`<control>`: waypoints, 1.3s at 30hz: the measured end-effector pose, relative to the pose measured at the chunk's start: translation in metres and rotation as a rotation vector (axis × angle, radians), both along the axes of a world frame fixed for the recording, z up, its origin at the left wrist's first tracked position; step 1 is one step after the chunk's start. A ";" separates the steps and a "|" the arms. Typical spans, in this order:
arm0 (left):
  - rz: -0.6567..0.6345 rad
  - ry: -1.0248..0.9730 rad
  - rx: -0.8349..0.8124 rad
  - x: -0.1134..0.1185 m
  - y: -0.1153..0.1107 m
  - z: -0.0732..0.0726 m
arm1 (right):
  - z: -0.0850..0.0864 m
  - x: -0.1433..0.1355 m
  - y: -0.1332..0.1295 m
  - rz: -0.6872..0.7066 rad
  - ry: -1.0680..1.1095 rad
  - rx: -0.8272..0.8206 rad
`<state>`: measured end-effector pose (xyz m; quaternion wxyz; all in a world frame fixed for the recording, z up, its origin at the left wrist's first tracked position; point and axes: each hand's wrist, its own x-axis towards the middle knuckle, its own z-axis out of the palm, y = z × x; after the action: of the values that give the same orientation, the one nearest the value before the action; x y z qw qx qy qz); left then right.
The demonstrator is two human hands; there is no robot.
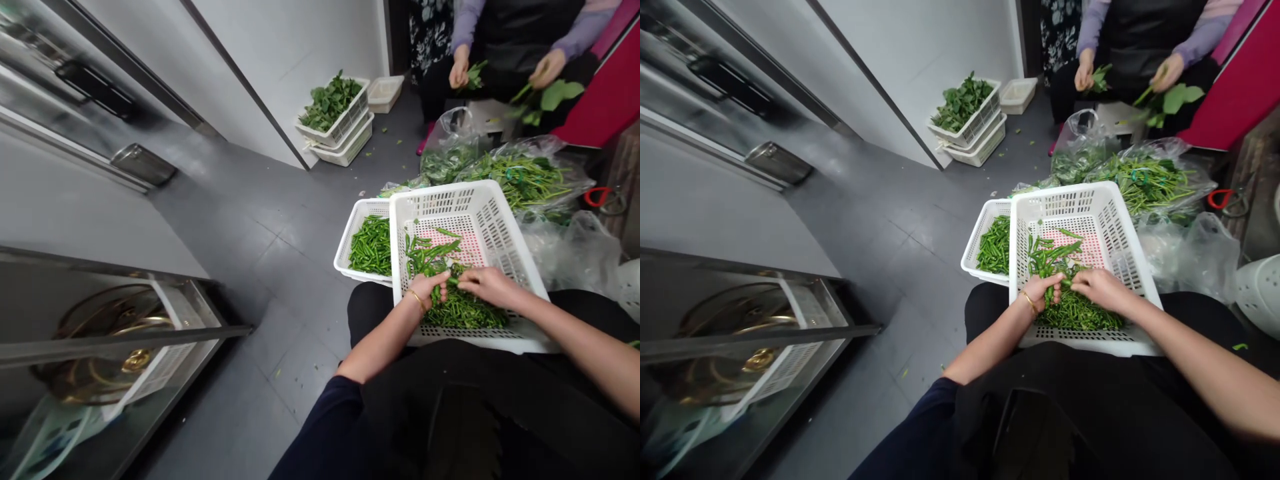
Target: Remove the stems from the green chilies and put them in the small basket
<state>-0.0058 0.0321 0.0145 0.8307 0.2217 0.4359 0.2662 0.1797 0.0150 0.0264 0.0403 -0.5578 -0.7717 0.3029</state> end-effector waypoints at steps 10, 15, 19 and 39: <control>-0.090 -0.001 0.088 -0.014 0.001 0.004 | -0.010 0.009 0.022 0.151 -0.233 -0.132; 0.088 -0.102 -0.030 -0.023 0.011 0.009 | -0.032 0.000 0.100 -0.133 -0.508 -0.019; 0.142 -0.037 -0.072 -0.020 0.010 0.004 | -0.033 0.002 0.101 -0.124 -0.510 -0.063; 0.230 0.061 0.151 0.009 0.031 0.005 | -0.026 0.013 0.079 -0.109 -0.375 -0.176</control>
<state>0.0035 0.0632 0.0196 0.7619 0.2401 0.4625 0.3847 0.1931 0.0943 0.0001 -0.1365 -0.6467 -0.7048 0.2576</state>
